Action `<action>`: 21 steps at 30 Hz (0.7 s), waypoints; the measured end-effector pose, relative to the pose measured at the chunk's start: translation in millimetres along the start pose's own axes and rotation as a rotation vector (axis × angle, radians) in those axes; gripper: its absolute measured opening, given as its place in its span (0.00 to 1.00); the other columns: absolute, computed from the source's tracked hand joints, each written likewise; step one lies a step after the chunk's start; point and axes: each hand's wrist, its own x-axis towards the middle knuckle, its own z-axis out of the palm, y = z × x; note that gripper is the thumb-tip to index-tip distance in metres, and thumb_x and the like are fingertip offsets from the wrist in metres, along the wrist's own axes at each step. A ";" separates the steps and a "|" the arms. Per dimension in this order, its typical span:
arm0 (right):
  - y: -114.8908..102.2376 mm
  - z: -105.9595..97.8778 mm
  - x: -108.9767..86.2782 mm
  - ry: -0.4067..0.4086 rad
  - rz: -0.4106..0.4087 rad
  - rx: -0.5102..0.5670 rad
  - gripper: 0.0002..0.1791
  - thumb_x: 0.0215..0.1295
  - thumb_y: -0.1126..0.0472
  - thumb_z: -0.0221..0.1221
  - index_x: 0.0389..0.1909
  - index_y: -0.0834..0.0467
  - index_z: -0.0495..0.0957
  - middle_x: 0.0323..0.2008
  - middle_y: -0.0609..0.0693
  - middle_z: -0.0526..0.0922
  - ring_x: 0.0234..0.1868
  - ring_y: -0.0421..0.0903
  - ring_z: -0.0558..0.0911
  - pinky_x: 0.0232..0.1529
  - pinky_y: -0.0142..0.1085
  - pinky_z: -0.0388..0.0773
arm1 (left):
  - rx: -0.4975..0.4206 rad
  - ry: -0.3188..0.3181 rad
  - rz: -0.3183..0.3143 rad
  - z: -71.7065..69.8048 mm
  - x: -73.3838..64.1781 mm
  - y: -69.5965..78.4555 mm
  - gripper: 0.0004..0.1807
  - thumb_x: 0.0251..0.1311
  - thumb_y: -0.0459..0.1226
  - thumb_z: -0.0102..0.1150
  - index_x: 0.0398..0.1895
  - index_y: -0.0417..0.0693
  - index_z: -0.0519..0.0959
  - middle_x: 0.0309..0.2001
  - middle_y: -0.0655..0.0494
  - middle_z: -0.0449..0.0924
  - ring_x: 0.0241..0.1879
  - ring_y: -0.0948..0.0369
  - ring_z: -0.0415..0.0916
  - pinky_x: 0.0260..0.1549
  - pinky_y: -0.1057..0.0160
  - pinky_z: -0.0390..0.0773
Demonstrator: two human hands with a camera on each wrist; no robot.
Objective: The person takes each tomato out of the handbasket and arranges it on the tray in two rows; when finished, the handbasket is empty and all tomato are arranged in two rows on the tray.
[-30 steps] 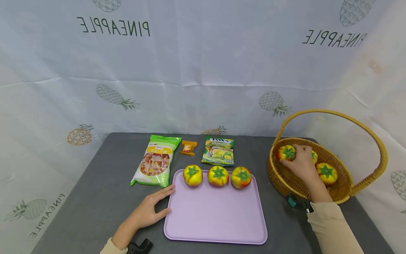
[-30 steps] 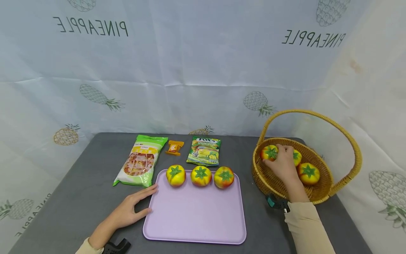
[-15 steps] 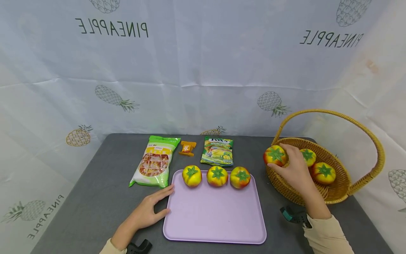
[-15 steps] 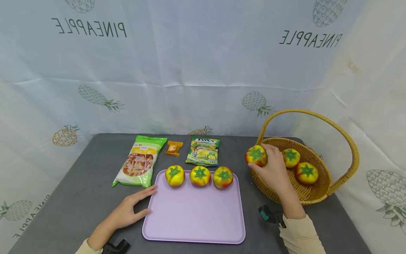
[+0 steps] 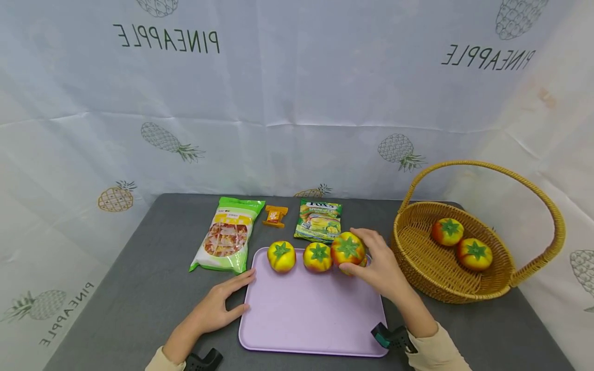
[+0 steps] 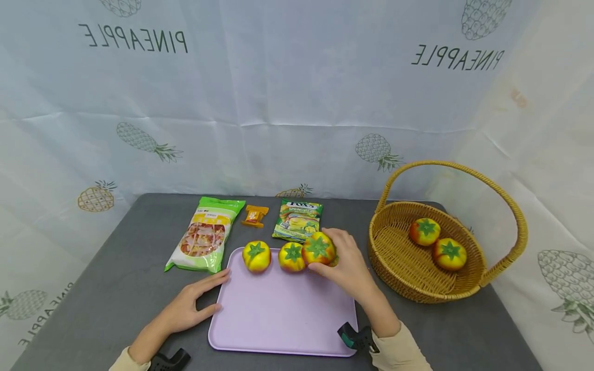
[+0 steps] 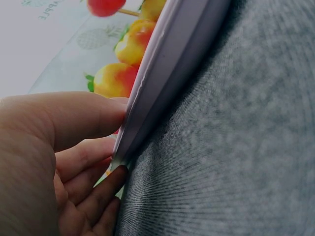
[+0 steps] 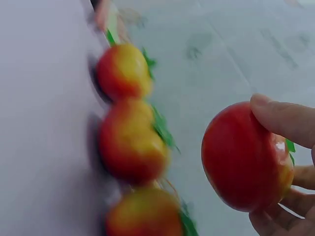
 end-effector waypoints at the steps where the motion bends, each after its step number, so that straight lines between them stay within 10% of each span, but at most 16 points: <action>1: -4.1 7.2 -0.2 -0.016 -0.024 -0.003 0.43 0.45 0.49 0.73 0.63 0.58 0.69 0.59 0.56 0.70 0.57 0.54 0.72 0.52 0.56 0.74 | 0.001 0.001 0.001 -0.1 0.1 -0.2 0.32 0.54 0.42 0.65 0.65 0.53 0.71 0.67 0.59 0.67 0.65 0.57 0.66 0.58 0.52 0.71; 7: -29.1 46.7 -0.4 -0.132 -0.180 0.045 0.42 0.45 0.47 0.72 0.62 0.55 0.69 0.58 0.50 0.72 0.57 0.48 0.72 0.54 0.51 0.74 | 0.008 0.008 0.011 -0.6 1.3 -0.4 0.32 0.53 0.42 0.65 0.64 0.53 0.71 0.67 0.59 0.68 0.65 0.57 0.67 0.58 0.53 0.71; 21: -61.5 92.3 -3.0 -0.405 -0.163 0.123 0.39 0.53 0.50 0.69 0.65 0.57 0.66 0.62 0.50 0.71 0.63 0.48 0.69 0.63 0.47 0.69 | -0.002 -0.005 -0.008 -1.5 1.2 1.6 0.31 0.54 0.42 0.64 0.64 0.53 0.71 0.67 0.59 0.67 0.64 0.57 0.67 0.57 0.52 0.73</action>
